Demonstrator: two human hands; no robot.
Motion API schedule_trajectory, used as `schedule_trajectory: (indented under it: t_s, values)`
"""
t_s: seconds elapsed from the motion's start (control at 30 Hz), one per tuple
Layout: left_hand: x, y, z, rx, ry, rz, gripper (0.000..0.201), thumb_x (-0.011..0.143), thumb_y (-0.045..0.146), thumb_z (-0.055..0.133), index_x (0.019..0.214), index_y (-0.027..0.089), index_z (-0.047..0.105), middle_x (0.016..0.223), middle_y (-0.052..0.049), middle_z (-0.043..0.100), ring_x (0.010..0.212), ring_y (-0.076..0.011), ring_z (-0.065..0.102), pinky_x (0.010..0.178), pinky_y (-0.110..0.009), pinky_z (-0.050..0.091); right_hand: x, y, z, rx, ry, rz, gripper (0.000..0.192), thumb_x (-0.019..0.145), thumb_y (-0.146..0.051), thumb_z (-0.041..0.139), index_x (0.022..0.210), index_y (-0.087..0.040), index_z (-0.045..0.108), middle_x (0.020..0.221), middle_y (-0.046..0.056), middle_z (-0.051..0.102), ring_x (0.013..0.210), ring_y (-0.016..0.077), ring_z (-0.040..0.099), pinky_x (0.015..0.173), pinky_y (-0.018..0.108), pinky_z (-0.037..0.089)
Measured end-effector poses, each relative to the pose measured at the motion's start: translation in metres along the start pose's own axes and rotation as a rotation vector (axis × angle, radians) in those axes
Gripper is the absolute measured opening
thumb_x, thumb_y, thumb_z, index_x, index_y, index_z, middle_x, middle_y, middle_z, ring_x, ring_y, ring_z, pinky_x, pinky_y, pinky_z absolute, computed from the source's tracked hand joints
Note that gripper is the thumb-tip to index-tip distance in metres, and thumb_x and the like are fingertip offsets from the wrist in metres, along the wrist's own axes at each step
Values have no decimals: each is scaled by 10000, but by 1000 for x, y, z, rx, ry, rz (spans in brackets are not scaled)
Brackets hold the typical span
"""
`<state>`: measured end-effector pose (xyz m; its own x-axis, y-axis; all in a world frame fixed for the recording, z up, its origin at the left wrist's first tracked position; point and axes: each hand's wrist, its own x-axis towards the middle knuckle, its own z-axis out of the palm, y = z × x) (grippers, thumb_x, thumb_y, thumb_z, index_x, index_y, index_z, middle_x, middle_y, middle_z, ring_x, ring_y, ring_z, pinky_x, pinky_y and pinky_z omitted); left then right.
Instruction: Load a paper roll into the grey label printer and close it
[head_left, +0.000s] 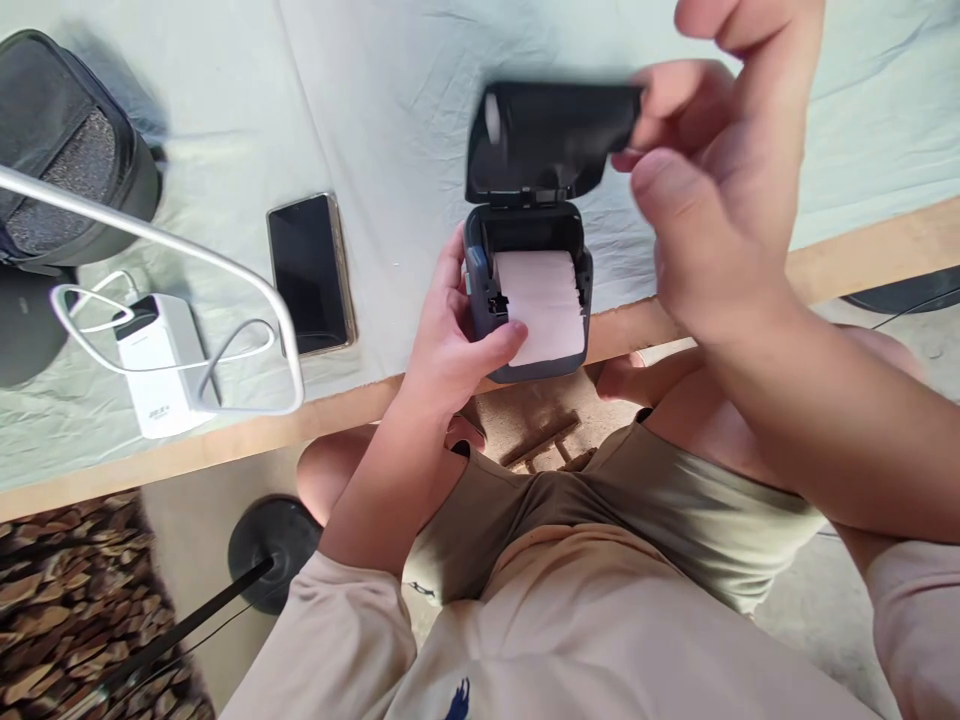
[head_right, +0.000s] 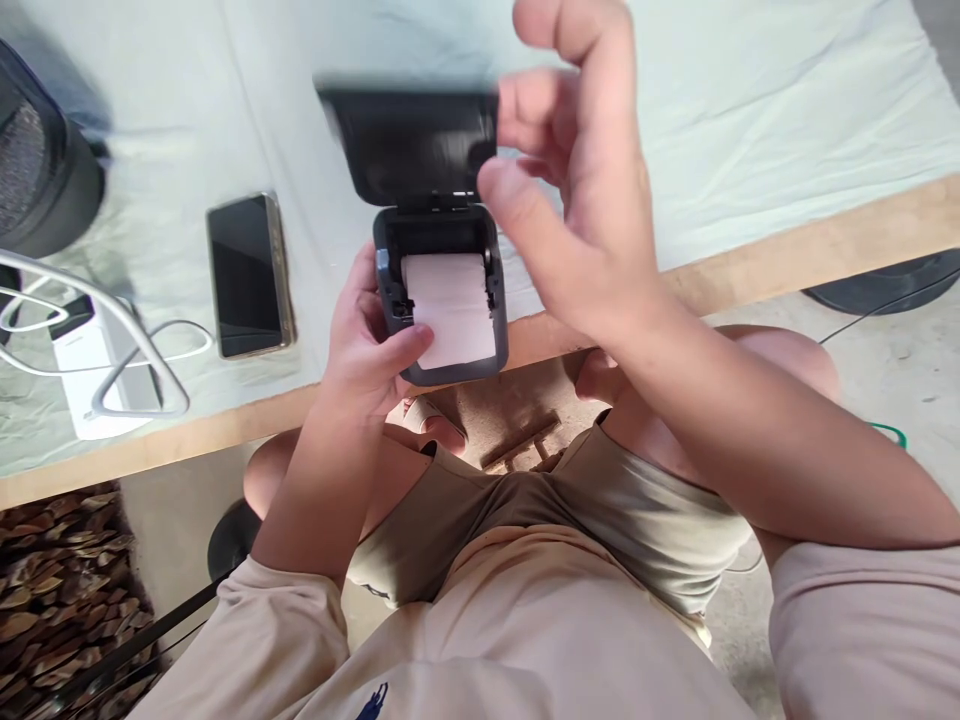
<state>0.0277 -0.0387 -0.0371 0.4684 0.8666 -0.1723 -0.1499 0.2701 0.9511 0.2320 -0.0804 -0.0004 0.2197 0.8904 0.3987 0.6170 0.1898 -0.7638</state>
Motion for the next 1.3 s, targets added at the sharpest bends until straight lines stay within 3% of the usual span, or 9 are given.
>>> schedule_trajectory:
  t_s: [0.07, 0.13, 0.3, 0.43, 0.73, 0.87, 1.07, 1.2, 1.3]
  values:
    - [5, -7, -5, 23, -56, 41, 1050, 650, 408, 973, 1580, 269, 505, 1131, -69, 745, 1170, -377, 760, 895, -386, 631, 1, 0, 0, 175, 72, 64, 335, 1006, -452, 464, 1318, -330, 465, 1055, 34, 587, 1164, 236, 675, 1095, 410, 588]
    - [9, -13, -9, 35, -98, 81, 1059, 623, 439, 994, 1546, 264, 504, 1240, -84, 743, 1138, -351, 766, 864, -368, 636, 3, 1, 1, 295, 83, 90, 246, 966, -407, 573, 1190, -316, 529, 984, 24, 573, 1109, 233, 674, 1054, 390, 587]
    - [8, -9, -9, -86, -154, 117, 816, 692, 418, 1024, 1374, 306, 591, 1311, -49, 735, 1180, -280, 762, 913, -338, 663, 3, 8, 5, 341, -315, 149, 461, 903, -475, 736, 1265, -259, 550, 1240, 76, 674, 1139, 245, 661, 959, 387, 562]
    - [3, -3, -3, -159, -135, 97, 619, 788, 440, 1004, 1284, 278, 672, 1147, -23, 761, 1012, -204, 774, 803, -284, 667, 3, 10, 2, 332, -511, 204, 618, 856, -439, 828, 1372, -293, 522, 1182, 43, 694, 990, 216, 639, 815, 343, 549]
    - [0, 1, 0, -105, -31, 103, 479, 850, 477, 958, 1232, 261, 766, 1081, -38, 793, 1006, -258, 804, 726, -293, 641, -1, 6, 14, 307, -408, 188, 626, 834, -502, 798, 1354, -249, 556, 1351, 76, 689, 1184, 277, 680, 910, 391, 608]
    - [3, 1, 6, -242, -7, 106, 429, 936, 572, 864, 1204, 243, 804, 1140, -46, 820, 1037, -232, 786, 855, -318, 674, -1, 11, 16, 255, -416, 187, 621, 872, -493, 756, 1408, -256, 549, 1340, 64, 715, 1160, 276, 709, 966, 431, 619]
    - [5, -1, 11, -234, 26, 110, 444, 1010, 589, 769, 1239, 209, 780, 1252, -91, 808, 1174, -276, 772, 1059, -397, 637, 1, 10, 5, 269, -394, 123, 656, 893, -465, 709, 1487, -268, 512, 1603, 98, 596, 1418, 322, 639, 1209, 494, 553]
    - [4, 0, 10, -181, 72, 114, 378, 1013, 600, 753, 1192, 268, 787, 1221, -67, 806, 1303, -305, 733, 1089, -397, 614, 3, 8, -4, 250, -526, 96, 856, 812, -479, 825, 1568, -335, 451, 1691, 70, 541, 1391, 331, 657, 1200, 514, 573]
    - [4, 2, 11, -188, 78, 79, 315, 1076, 532, 664, 1192, 261, 777, 1271, -74, 788, 1341, -315, 720, 1134, -425, 597, 6, 6, -9, 192, -488, 43, 842, 809, -505, 846, 1550, -316, 493, 1689, 83, 532, 1450, 338, 615, 1157, 495, 594]
